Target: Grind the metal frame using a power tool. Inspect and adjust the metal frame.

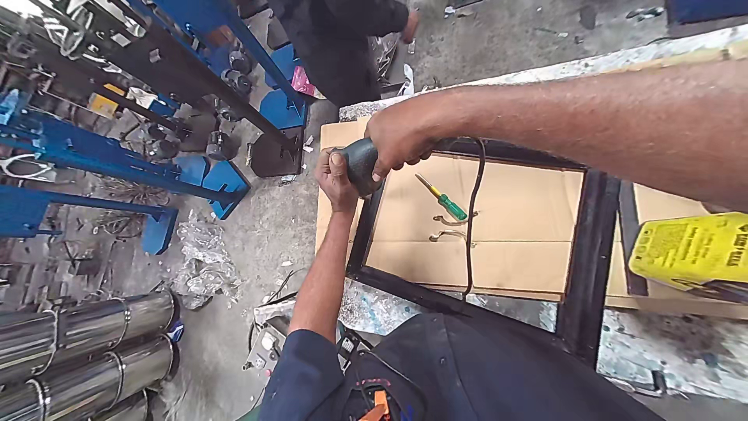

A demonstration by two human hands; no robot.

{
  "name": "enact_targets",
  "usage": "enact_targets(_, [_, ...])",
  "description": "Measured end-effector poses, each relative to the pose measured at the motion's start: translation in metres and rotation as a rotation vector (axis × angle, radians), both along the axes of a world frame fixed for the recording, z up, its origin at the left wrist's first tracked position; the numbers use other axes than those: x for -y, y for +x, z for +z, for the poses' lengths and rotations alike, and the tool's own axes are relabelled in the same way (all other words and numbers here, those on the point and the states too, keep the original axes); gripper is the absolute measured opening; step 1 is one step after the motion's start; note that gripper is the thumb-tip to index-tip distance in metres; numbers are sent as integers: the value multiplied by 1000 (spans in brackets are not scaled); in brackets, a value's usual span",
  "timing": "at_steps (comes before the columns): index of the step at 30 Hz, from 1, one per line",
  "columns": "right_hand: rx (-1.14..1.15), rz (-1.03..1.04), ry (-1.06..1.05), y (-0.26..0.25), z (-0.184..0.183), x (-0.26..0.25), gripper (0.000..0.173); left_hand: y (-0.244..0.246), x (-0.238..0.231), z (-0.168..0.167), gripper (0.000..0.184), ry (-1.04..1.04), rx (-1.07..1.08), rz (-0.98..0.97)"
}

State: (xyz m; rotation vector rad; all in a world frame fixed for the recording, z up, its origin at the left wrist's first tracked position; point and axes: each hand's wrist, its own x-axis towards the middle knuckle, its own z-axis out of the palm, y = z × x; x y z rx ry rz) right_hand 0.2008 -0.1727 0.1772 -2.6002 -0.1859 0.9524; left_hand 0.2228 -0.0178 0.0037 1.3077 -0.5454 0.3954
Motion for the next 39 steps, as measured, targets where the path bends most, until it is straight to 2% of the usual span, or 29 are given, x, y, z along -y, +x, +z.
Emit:
enact_targets(8, [17, -16, -7, -1, -2, -3, 31, 1, -1, -3, 54, -23, 0, -13])
enact_targets(10, [134, 28, -47, -4, -6, -2, 44, 2, -1, -4, 54, -13, 2, -6])
enact_targets(12, [315, 122, -129, -13, -8, 0, 68, 3, -1, -5, 54, -18, 10, -11])
enact_targets(13, [409, 161, -157, -19, -9, 1, 71, 3, -1, -5, 54, -21, 14, -12])
enact_targets(16, [605, 231, -172, -33, -15, 2, 59, -6, -8, -10, 54, 54, -9, -14])
enact_targets(21, [641, 233, -189, -35, -15, -1, 34, -3, -7, -18, 59, 1, -43, 12])
enact_targets(24, [599, 235, -186, -35, -12, -2, 34, -2, -7, -18, 63, -29, -75, 19])
enact_targets(25, [510, 209, -168, -31, -10, -2, 42, -3, -7, -18, 62, -34, -73, 12])
enact_targets(27, [205, 104, -53, -17, -4, -2, 68, -3, -7, -17, 58, -48, -66, -11])
enact_targets(28, [47, 28, 46, -11, -3, 0, 74, -3, -6, -16, 58, -51, -64, -23])
enact_targets(29, [-65, -36, 140, -7, -5, 2, 70, -3, -6, -14, 57, -49, -62, -32])
enact_targets(31, [-130, -75, 213, -3, -14, 3, 57, -8, -8, -14, 51, -48, -74, -60])
enact_targets(33, [-109, -83, 173, -4, -16, 1, 50, -13, -10, -13, 49, -26, -88, -85])
enact_targets(39, [-48, -77, 75, -7, -12, 0, 48, -18, -6, -3, 48, -47, -72, -107])
